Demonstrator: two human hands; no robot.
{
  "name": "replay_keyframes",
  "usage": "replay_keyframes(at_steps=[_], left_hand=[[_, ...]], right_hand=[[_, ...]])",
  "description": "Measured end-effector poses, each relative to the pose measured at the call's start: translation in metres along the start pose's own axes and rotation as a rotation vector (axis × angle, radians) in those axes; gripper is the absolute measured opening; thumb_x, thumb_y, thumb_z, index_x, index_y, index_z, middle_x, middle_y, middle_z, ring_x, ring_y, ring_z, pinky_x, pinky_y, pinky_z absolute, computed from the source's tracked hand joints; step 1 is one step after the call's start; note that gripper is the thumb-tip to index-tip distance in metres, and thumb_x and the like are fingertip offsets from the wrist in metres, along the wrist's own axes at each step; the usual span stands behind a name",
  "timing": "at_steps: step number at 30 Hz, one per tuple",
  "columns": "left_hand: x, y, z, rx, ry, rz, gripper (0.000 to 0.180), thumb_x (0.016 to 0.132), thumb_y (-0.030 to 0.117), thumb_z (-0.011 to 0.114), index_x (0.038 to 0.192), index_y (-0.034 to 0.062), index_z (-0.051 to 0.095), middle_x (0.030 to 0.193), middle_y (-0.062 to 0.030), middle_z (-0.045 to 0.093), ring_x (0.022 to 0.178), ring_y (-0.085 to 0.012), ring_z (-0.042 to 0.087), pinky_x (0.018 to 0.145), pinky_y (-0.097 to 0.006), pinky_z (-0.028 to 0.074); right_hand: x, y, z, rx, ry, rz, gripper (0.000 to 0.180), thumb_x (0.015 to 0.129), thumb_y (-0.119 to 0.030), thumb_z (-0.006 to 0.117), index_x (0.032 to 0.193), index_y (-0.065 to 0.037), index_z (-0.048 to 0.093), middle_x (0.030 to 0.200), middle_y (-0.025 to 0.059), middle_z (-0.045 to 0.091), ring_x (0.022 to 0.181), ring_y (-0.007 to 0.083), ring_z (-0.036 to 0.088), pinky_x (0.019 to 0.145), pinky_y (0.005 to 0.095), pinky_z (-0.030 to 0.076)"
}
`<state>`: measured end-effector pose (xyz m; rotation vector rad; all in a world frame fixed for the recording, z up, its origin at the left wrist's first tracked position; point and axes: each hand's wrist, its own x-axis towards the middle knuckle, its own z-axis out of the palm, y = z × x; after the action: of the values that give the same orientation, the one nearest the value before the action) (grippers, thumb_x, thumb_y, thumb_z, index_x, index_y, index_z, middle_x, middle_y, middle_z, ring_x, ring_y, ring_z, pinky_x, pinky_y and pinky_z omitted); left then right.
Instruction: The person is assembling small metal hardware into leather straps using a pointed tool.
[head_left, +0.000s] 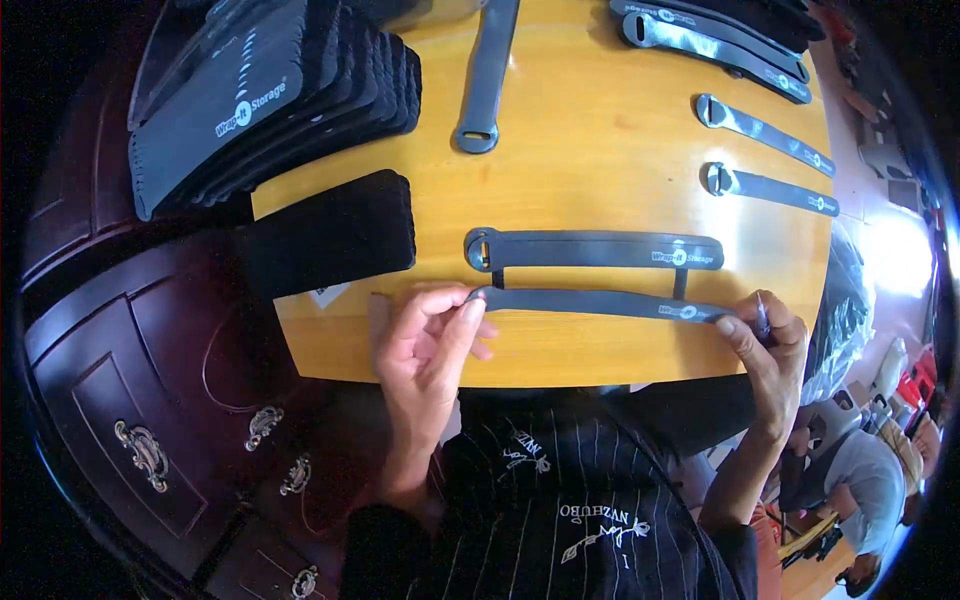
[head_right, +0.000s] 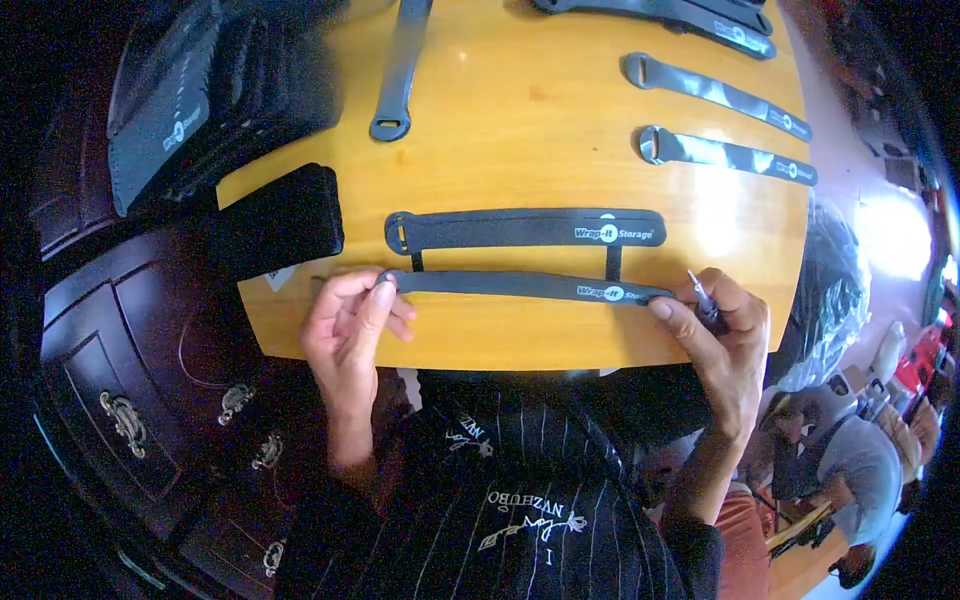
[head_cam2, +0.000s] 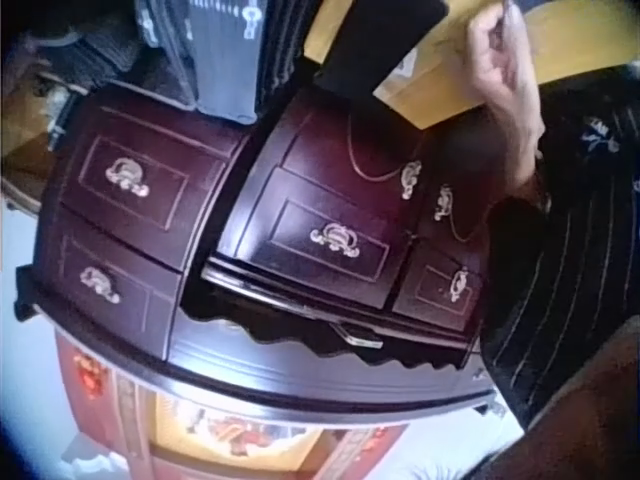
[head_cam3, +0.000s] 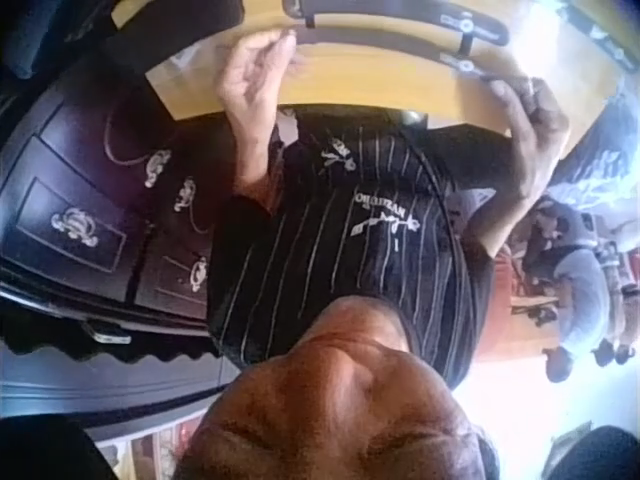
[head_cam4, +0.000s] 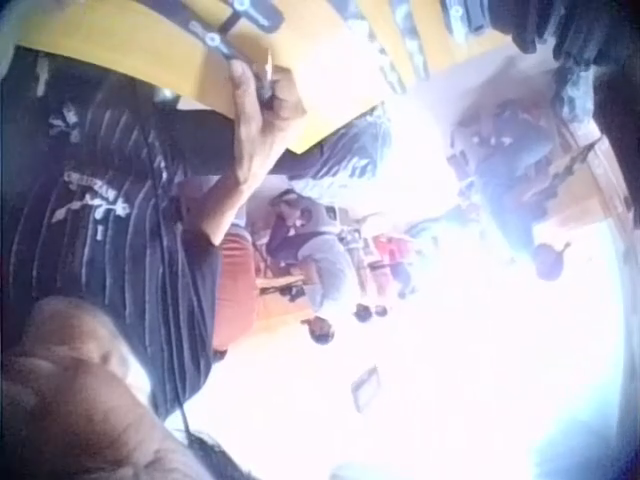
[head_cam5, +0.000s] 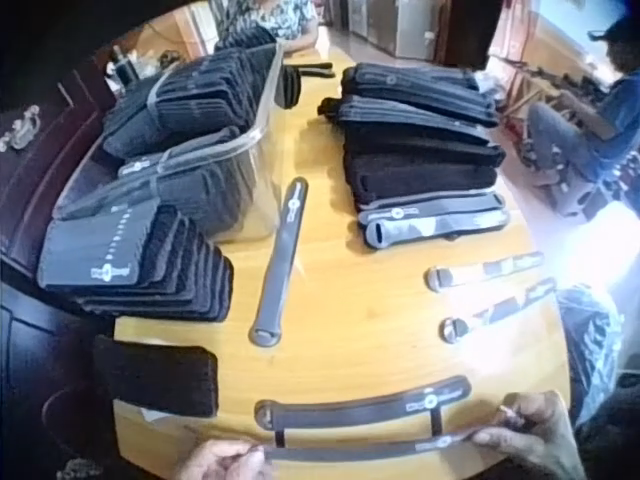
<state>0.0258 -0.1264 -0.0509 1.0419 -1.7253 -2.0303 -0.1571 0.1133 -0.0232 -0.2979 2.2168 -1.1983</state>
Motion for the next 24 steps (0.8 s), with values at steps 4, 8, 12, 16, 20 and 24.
replay_keyframes(at_steps=[4, 8, 12, 16, 20, 24], left_hand=[[0.006, 0.003, 0.010, 0.234, 0.144, 0.059, 0.012, 0.087, -0.006, 0.063, 0.098, -0.0016, 0.061, 0.089, -0.0017, 0.060, 0.067, -0.0057, 0.056, 0.059, -0.019, 0.047], [0.010, -0.002, 0.015, 0.395, 0.156, 0.136, 0.013, 0.088, -0.005, 0.063, 0.100, -0.0019, 0.060, 0.087, -0.0016, 0.061, 0.068, -0.0034, 0.054, 0.059, -0.017, 0.045], [0.015, -0.001, 0.020, 0.315, 0.181, 0.134, 0.016, 0.088, -0.004, 0.063, 0.103, -0.0017, 0.058, 0.083, -0.0008, 0.060, 0.068, -0.0022, 0.053, 0.059, -0.017, 0.044], [0.018, -0.003, 0.023, 0.317, 0.208, 0.157, 0.012, 0.089, -0.002, 0.063, 0.099, 0.0017, 0.058, 0.080, 0.0022, 0.059, 0.063, 0.0004, 0.047, 0.056, -0.015, 0.038], [0.021, -0.003, 0.024, 0.312, 0.207, 0.175, 0.012, 0.088, -0.003, 0.063, 0.098, 0.0023, 0.058, 0.079, 0.0027, 0.058, 0.063, 0.0006, 0.047, 0.055, -0.015, 0.038], [0.021, -0.003, 0.021, 0.382, 0.176, 0.157, 0.017, 0.088, -0.005, 0.062, 0.103, -0.0012, 0.055, 0.080, -0.0010, 0.059, 0.065, -0.0023, 0.051, 0.058, -0.017, 0.044]], right_hand=[[0.007, 0.003, 0.006, 0.013, 0.045, -0.016, 0.022, 0.080, -0.012, 0.076, 0.074, -0.002, 0.058, 0.062, -0.0057, 0.048, 0.058, 0.0032, 0.037, 0.052, 0.0215, 0.027], [0.012, 0.001, 0.007, 0.020, 0.054, -0.003, 0.024, 0.082, -0.016, 0.075, 0.075, -0.002, 0.057, 0.063, -0.0054, 0.048, 0.060, 0.0043, 0.038, 0.054, 0.0218, 0.030], [0.015, 0.005, 0.009, 0.035, 0.072, -0.034, 0.025, 0.084, -0.019, 0.073, 0.076, -0.002, 0.057, 0.064, -0.0047, 0.048, 0.062, 0.0055, 0.040, 0.057, 0.0226, 0.032], [0.018, 0.000, 0.012, 0.032, 0.092, -0.053, 0.022, 0.085, -0.018, 0.072, 0.079, -0.001, 0.059, 0.066, -0.0050, 0.047, 0.063, 0.0060, 0.040, 0.058, 0.0229, 0.032], [0.019, 0.001, 0.010, -0.008, 0.074, -0.028, 0.020, 0.086, -0.017, 0.071, 0.081, -0.002, 0.059, 0.067, -0.0055, 0.046, 0.064, 0.0053, 0.039, 0.058, 0.0218, 0.031], [0.020, 0.005, 0.012, 0.003, 0.074, -0.035, 0.020, 0.086, -0.018, 0.071, 0.081, -0.002, 0.060, 0.067, -0.0058, 0.046, 0.063, 0.0046, 0.038, 0.057, 0.0213, 0.030]])
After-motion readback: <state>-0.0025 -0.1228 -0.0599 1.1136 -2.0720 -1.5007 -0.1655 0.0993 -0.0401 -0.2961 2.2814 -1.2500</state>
